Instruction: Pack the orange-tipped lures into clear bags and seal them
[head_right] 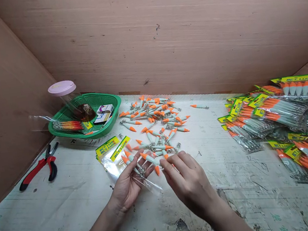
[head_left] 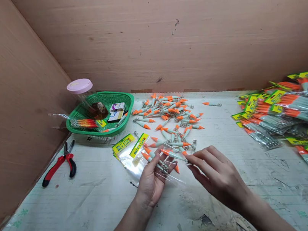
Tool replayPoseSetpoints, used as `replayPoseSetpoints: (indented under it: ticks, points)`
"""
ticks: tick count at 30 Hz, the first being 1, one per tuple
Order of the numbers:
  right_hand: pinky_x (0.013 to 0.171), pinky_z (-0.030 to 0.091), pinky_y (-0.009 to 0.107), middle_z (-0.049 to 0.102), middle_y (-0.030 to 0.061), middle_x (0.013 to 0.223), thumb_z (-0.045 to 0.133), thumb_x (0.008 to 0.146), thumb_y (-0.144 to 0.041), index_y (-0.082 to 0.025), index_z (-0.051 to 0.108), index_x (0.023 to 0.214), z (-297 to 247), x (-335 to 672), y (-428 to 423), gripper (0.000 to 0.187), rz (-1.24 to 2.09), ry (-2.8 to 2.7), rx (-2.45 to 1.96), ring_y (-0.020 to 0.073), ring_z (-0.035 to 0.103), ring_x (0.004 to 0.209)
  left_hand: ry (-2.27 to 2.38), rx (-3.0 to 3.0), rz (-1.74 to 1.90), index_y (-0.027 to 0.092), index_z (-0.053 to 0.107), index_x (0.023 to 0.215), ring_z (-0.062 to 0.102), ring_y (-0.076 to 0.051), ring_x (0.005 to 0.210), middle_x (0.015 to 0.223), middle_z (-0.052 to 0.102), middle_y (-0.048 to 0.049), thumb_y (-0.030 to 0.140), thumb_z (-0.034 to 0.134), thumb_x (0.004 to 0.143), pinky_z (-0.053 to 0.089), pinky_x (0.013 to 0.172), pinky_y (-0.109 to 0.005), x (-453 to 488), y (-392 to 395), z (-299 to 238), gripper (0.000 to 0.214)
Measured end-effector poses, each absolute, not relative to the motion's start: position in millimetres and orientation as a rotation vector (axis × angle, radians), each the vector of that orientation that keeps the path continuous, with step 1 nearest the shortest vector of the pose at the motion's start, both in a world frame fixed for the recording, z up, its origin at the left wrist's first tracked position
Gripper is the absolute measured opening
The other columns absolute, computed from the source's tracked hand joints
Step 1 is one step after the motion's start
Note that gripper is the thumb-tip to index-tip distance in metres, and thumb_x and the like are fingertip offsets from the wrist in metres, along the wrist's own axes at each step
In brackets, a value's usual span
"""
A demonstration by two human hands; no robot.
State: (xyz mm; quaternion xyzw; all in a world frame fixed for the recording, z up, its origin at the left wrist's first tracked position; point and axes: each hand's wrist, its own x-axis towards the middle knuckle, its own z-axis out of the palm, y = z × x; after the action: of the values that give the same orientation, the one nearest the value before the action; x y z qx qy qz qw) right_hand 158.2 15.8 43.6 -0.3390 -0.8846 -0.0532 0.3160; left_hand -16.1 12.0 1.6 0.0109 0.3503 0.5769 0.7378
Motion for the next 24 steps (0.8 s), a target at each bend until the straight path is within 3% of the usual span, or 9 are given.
replayPoseSetpoints:
  ticks: [6, 9, 12, 15, 24]
  points:
    - [0.061, 0.044, 0.032, 0.06, 0.0069, 0.075, 0.049, 0.088, -0.015, -0.013, 0.06, 0.1, 31.4, 142.2, 0.3, 0.016, -0.058, -2.302, -0.989, 0.019, 0.051, 0.071, 0.775, 0.058, 1.195, 0.009, 0.05, 0.124, 0.065, -0.027, 0.099, 0.112, 0.066, -0.0171, 0.018, 0.055, 0.085, 0.053, 0.087, -0.041, -13.6, 10.6, 3.0, 0.04]
    - [0.064, 0.046, 0.032, 0.062, 0.0062, 0.081, 0.052, 0.088, -0.016, -0.015, 0.055, 0.109, 23.3, 139.2, -1.4, 0.021, 0.167, -2.179, -1.022, 0.0176, 0.052, 0.072, 0.783, 0.075, 1.183, 0.009, 0.049, 0.125, 0.066, -0.027, 0.097, 0.108, 0.068, -0.016, 0.019, 0.054, 0.086, 0.053, 0.088, -0.041, -13.3, 10.1, 3.0, 0.041]
    - [0.066, 0.046, 0.031, 0.062, 0.0047, 0.081, 0.054, 0.087, -0.012, -0.018, 0.058, 0.102, 21.2, 139.2, -3.5, 0.017, 0.302, -2.055, -1.052, 0.0166, 0.052, 0.074, 0.758, 0.091, 1.159, 0.009, 0.051, 0.123, 0.065, -0.026, 0.098, 0.11, 0.068, -0.0155, 0.02, 0.054, 0.086, 0.052, 0.089, -0.04, -13.6, 9.4, 2.8, 0.039]
    - [0.062, 0.043, 0.03, 0.059, 0.0036, 0.074, 0.052, 0.086, -0.01, -0.02, 0.061, 0.093, 23.0, 139.3, -6.0, 0.015, 0.258, -1.995, -1.062, 0.0161, 0.051, 0.071, 0.751, 0.097, 1.13, 0.01, 0.053, 0.123, 0.065, -0.027, 0.099, 0.113, 0.066, -0.016, 0.021, 0.056, 0.085, 0.051, 0.09, -0.041, -13.2, 7.8, 3.1, 0.04]
    - [0.066, 0.037, 0.032, 0.061, 0.0041, 0.077, 0.057, 0.084, -0.012, -0.017, 0.061, 0.095, 15.4, 141.5, -9.1, 0.013, 0.119, -2.051, -1.124, 0.0174, 0.05, 0.072, 0.772, 0.113, 1.129, 0.007, 0.062, 0.107, 0.068, -0.026, 0.09, 0.101, 0.07, -0.0158, 0.019, 0.057, 0.083, 0.057, 0.077, -0.037, -10.4, 5.2, 0.3, 0.028]
